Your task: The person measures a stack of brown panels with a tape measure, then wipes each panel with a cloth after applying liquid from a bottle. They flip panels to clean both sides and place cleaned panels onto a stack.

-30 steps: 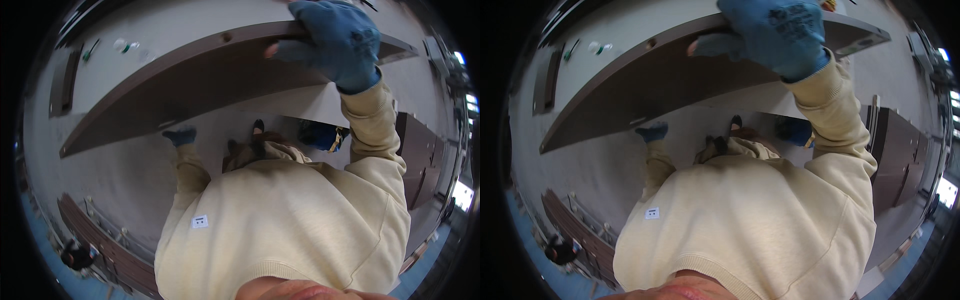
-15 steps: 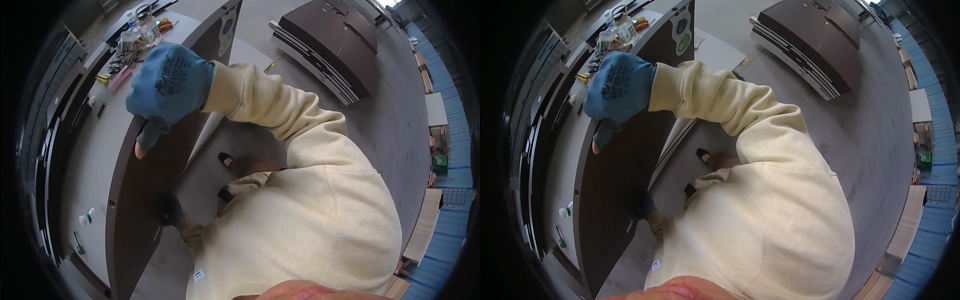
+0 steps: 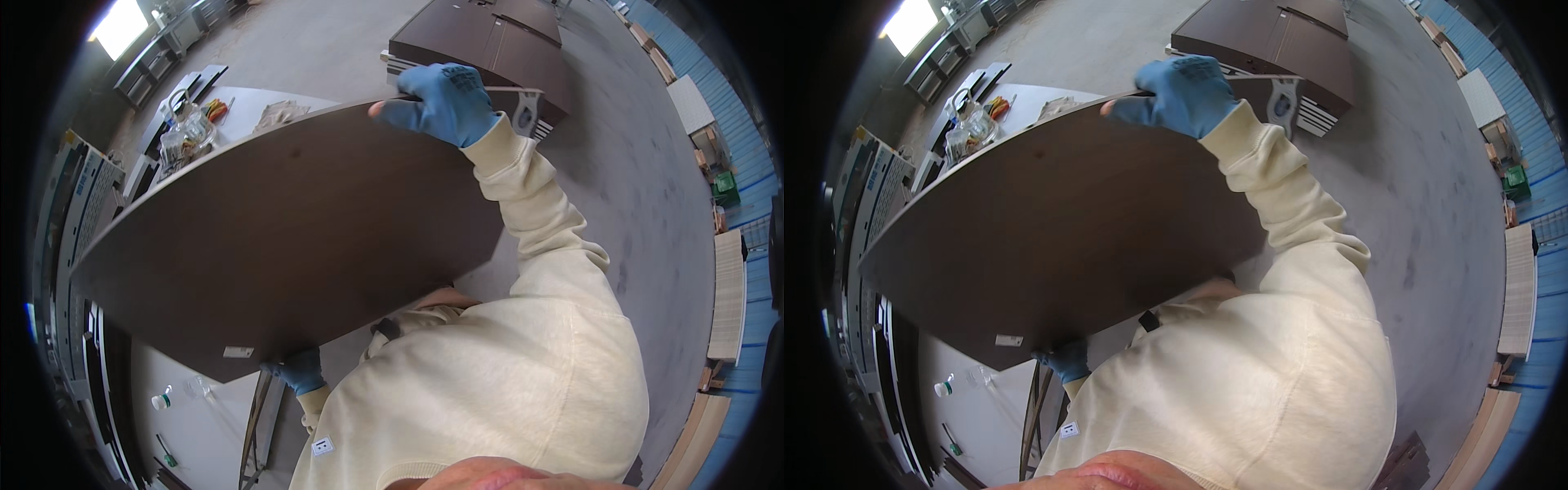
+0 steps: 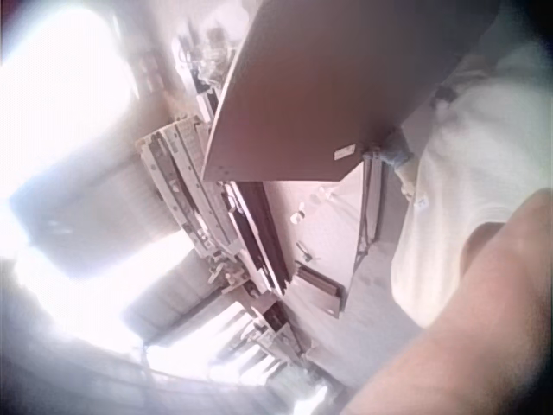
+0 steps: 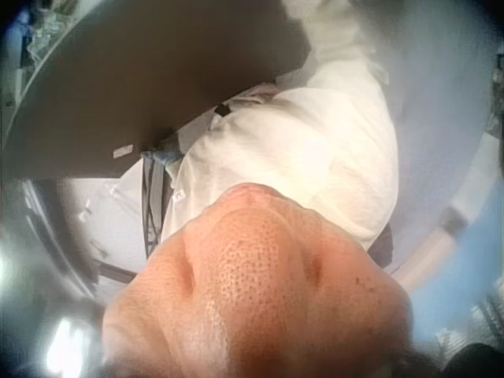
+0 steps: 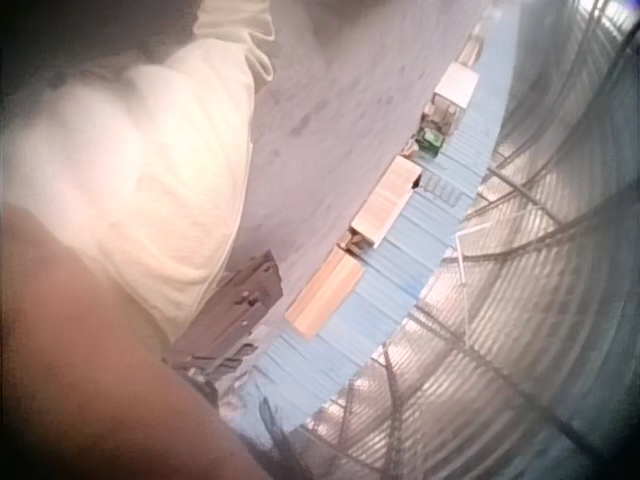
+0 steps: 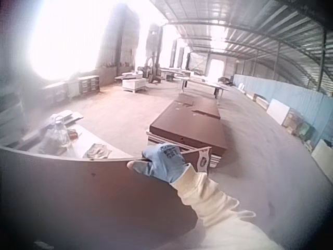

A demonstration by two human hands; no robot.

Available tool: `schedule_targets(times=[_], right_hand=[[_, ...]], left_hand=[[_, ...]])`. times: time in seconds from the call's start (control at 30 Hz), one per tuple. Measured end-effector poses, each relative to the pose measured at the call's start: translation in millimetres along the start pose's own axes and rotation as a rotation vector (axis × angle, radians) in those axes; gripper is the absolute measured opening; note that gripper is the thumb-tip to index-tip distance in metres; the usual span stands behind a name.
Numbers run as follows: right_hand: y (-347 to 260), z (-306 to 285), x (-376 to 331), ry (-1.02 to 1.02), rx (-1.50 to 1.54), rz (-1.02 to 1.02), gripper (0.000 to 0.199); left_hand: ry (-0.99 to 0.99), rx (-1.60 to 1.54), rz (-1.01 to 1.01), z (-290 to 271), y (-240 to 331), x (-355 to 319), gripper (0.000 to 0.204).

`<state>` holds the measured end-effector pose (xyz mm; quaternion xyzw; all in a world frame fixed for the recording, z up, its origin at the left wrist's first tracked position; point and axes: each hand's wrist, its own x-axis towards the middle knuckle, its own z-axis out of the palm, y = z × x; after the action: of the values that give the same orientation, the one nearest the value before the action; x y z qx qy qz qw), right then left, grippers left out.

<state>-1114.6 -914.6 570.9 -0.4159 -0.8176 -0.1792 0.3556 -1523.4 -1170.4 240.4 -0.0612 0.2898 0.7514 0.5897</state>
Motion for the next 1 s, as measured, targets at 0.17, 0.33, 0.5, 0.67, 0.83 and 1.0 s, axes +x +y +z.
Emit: schedule_targets(times=[0.17, 0.33, 0.5, 0.67, 0.83, 1.0], right_hand=[[141, -61, -120, -0.234, -0.184, 0.450, 0.075], [285, -134, -255, -0.345, -0.242, 0.824, 0.077], [419, -219, -376, -0.463, -0.289, 1.111, 0.080], [533, -247, -467, -0.554, -0.276, 1.314, 0.077], [645, -239, -536, -0.536, -0.333, 1.422, 0.076], [790, -242, -579, -0.538, -0.361, 1.519, 0.073]], left_hand=[[-0.118, 0.119, -0.311, 69, -114, 7, 0.084], [-0.189, 0.205, -0.510, 126, -277, 17, 0.078], [-0.080, 0.348, -0.659, 178, -450, 1, 0.084], [-0.017, 0.475, -0.801, 209, -581, 0, 0.093], [-0.079, 0.498, -0.955, 243, -709, 51, 0.094], [-0.130, 0.593, -1.059, 302, -875, 131, 0.090]])
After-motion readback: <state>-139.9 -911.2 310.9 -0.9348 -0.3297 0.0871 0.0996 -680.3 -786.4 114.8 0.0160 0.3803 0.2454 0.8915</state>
